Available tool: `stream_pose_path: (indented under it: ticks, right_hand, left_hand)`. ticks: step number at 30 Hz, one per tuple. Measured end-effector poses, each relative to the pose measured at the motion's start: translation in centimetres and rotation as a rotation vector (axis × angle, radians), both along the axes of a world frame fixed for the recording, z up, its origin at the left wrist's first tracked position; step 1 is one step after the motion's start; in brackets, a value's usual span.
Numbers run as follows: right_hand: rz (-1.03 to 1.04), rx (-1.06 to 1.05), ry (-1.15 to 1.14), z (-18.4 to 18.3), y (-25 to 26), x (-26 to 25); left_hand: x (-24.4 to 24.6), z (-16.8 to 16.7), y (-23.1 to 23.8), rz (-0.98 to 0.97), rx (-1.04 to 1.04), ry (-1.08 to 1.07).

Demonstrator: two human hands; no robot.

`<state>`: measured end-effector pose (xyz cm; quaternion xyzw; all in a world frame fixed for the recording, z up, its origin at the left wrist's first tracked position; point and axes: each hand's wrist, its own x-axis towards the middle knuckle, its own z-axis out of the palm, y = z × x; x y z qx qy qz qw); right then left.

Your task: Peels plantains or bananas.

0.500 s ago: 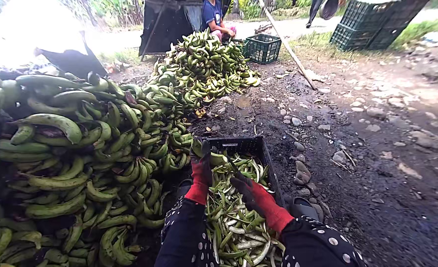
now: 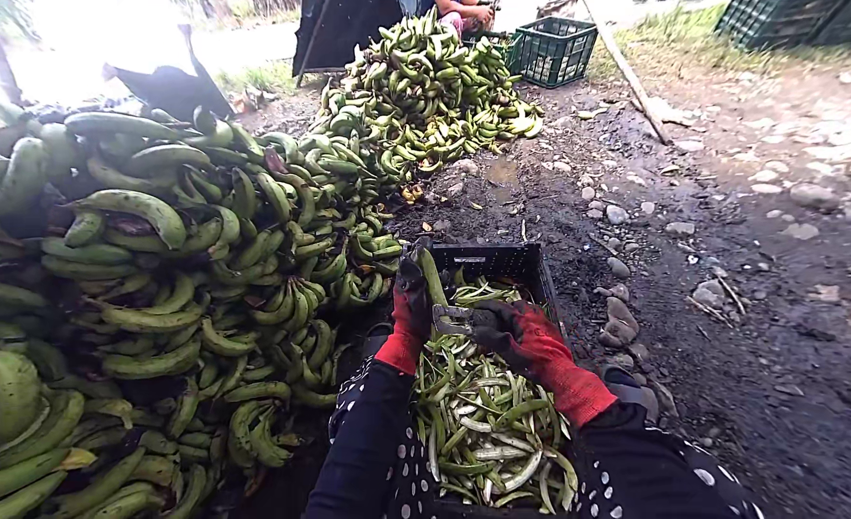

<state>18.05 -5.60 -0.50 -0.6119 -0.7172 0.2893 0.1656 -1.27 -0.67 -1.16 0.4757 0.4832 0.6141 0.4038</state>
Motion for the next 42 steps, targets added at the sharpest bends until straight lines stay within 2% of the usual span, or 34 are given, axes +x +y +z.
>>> stream_pose_path:
  ticks: [2,6,10,12,14,17,19,21,24,26,28,30,33,35,37,38,40,42]
  right_hand:
    - [-0.043,-0.025,0.032,-0.6,-0.1,0.2]
    - [-0.076,-0.114,0.103,-0.9,0.1,-0.1]
    - [-0.138,-0.2,0.086,-1.4,0.3,-0.2]
    - [-0.201,-0.178,0.083,-1.4,0.6,-0.3]
    - [-0.294,-0.1,0.094,-1.9,1.2,-0.3]
    - [-0.425,-0.023,0.128,-2.7,2.2,0.5]
    - [-0.483,0.022,0.188,-3.3,2.1,1.8]
    - [-0.501,0.07,0.265,-3.4,1.8,3.3]
    - [-0.403,0.126,0.392,-2.9,1.3,3.2]
    - [-0.328,0.106,0.367,-3.0,1.9,2.0]
    - [-0.271,0.011,0.242,-2.6,2.0,0.4]
    - [-0.23,-0.114,0.104,-2.3,1.8,-1.1]
    - [-0.166,-0.172,-0.002,-1.7,1.0,-2.3]
    - [-0.158,-0.16,-0.014,-1.0,0.4,-2.7]
    - [-0.181,-0.143,-0.009,-0.8,0.3,-2.8]
    - [-0.205,-0.129,0.002,-1.0,0.6,-2.8]
    - [-0.262,-0.09,0.054,-2.0,1.5,-2.3]
    - [-0.293,-0.059,0.1,-2.6,2.5,-1.3]
  left_hand:
    - [0.1,0.0,-0.1,-0.003,-0.017,0.086]
    - [0.9,-0.2,-0.3,-0.034,-0.094,-0.006]
    - [1.7,0.3,-1.1,-0.038,-0.132,0.128]
    - [1.9,-0.4,-1.3,-0.078,-0.172,0.1]
    - [2.0,-1.6,-1.6,-0.222,-0.239,-0.075]
    - [2.3,-1.3,-2.5,-0.603,-0.509,-0.37]
    - [2.2,-0.7,-3.4,-0.834,-0.629,-0.356]
    - [2.0,-0.8,-4.1,-0.933,-0.673,-0.32]
    - [1.2,-0.9,-3.1,-0.772,-0.487,-0.331]
    - [0.8,-0.5,-2.1,-0.499,-0.33,-0.252]
    - [0.9,-0.2,-1.5,-0.152,-0.234,-0.083]
    - [0.8,-0.2,-1.2,0.103,-0.149,0.092]
    - [0.7,0.7,-0.5,0.408,-0.194,0.309]
    - [0.4,1.4,-0.4,0.471,-0.265,0.373]
    - [0.1,1.0,-0.5,0.385,-0.233,0.299]
    - [-0.1,0.6,-0.9,0.264,-0.223,0.231]
    - [-0.2,-0.6,-2.0,-0.096,-0.245,0.075]
    - [-0.2,-1.3,-2.7,-0.511,-0.351,-0.107]
